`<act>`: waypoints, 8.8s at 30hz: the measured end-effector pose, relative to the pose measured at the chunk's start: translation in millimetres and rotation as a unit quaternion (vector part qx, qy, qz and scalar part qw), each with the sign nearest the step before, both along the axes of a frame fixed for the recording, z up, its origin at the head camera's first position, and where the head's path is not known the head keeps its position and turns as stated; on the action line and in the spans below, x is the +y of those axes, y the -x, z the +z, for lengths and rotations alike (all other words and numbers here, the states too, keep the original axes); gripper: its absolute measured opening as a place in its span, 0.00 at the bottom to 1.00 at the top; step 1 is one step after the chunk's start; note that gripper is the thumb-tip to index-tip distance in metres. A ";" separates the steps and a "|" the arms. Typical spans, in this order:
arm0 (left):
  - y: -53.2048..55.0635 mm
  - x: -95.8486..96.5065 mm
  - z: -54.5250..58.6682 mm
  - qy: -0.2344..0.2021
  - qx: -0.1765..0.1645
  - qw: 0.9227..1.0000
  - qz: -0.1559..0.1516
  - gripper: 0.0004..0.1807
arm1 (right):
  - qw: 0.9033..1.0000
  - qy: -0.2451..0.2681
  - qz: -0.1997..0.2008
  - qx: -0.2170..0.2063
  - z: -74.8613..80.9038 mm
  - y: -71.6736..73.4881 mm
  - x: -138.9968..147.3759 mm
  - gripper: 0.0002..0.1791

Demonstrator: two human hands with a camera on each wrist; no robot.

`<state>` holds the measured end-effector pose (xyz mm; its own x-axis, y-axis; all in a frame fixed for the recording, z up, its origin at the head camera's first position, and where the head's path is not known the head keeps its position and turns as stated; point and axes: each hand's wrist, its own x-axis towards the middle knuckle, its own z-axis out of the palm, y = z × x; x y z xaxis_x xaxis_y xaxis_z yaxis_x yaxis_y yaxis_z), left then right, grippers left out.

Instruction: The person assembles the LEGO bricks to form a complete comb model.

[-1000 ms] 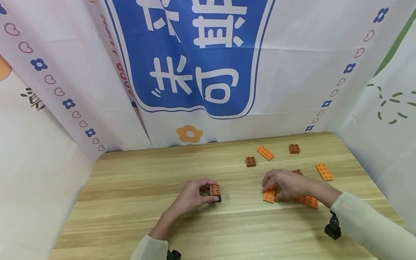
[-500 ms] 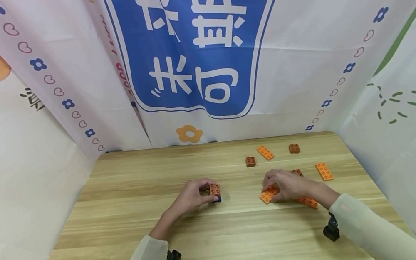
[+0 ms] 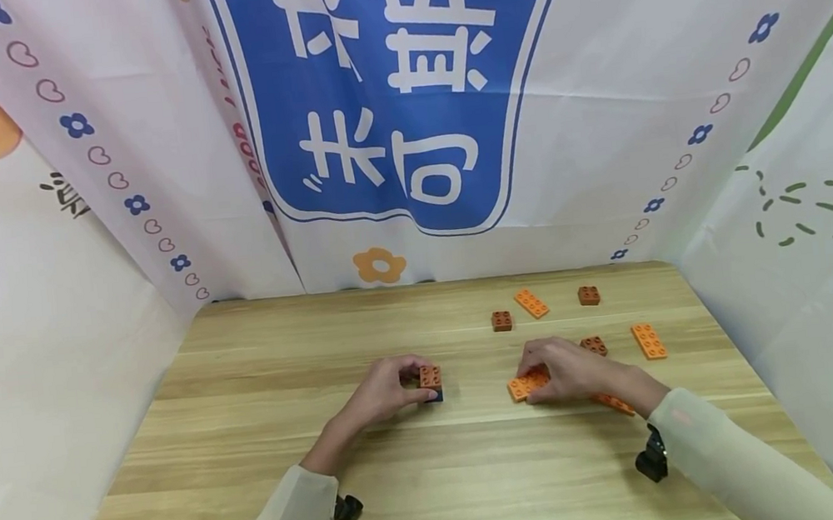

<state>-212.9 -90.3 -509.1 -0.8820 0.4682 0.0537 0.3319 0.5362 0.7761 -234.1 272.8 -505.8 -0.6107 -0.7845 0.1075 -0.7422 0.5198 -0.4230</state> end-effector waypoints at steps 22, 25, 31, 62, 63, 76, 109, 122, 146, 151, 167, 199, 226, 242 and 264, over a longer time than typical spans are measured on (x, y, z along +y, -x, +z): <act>2.7 0.0 -0.1 0.014 -0.007 1.000 0.004 0.20 | 0.994 0.093 0.026 0.053 10.9 5.9 -25.2 0.16; 3.0 -0.3 -0.8 0.013 -0.008 1.000 0.005 0.20 | 0.993 0.099 0.027 0.060 12.7 4.4 -30.2 0.16; 2.9 -0.4 -1.3 0.007 -0.003 1.000 0.007 0.20 | 0.993 0.097 0.020 0.058 17.2 0.3 -40.1 0.16; 4.0 0.7 -3.6 -0.014 -0.012 1.000 0.008 0.18 | 0.984 0.151 0.030 0.088 20.3 1.0 -86.9 0.17; 4.0 0.7 -3.6 -0.014 -0.012 1.000 0.007 0.18 | 0.984 0.152 0.027 0.084 20.2 0.8 -88.6 0.17; 3.5 -0.1 -3.1 -0.009 -0.014 1.000 0.005 0.16 | 0.985 0.163 0.013 0.061 11.9 2.4 -106.1 0.18; 6.2 1.3 -3.2 -0.010 -0.007 1.000 -0.002 0.16 | 0.990 0.137 0.015 0.029 19.5 4.5 -122.2 0.15; 6.1 0.9 -3.4 -0.028 -0.005 1.000 -0.011 0.16 | 0.992 0.119 -0.004 0.049 28.1 1.3 -128.0 0.16; 10.3 -1.0 -2.6 -0.013 -0.009 1.000 -0.018 0.14 | 0.999 0.045 -0.028 -0.005 44.6 2.1 -136.9 0.16; 11.0 -2.9 -2.1 -0.018 -0.010 1.000 -0.013 0.14 | 0.996 0.072 -0.049 -0.026 41.5 2.0 -136.9 0.17; 8.1 -0.7 -0.1 -0.010 -0.017 1.000 -0.007 0.13 | 0.979 0.158 -0.097 -0.087 18.4 0.6 -124.0 0.22; 5.7 -1.2 -2.9 -0.008 -0.040 0.999 0.012 0.15 | 0.971 0.197 -0.131 -0.028 3.5 35.2 -50.0 0.24; 7.2 -0.1 0.2 0.002 -0.048 0.999 0.014 0.15 | 0.969 0.141 -0.202 -0.017 -14.6 64.2 -29.2 0.24; 8.0 0.7 1.5 0.006 -0.039 0.999 0.007 0.14 | 0.970 0.120 -0.212 0.005 -21.1 70.0 -31.6 0.21; 7.5 0.0 1.1 -0.006 -0.040 0.999 -0.001 0.14 | 0.974 0.134 -0.184 -0.002 -17.1 58.5 -28.2 0.19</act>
<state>-220.4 -90.2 -508.0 -0.8824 0.4703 -0.0119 0.2695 0.5260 0.8067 -292.6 244.6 -522.9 -0.8461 -0.4561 0.2758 -0.5245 0.6206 -0.5829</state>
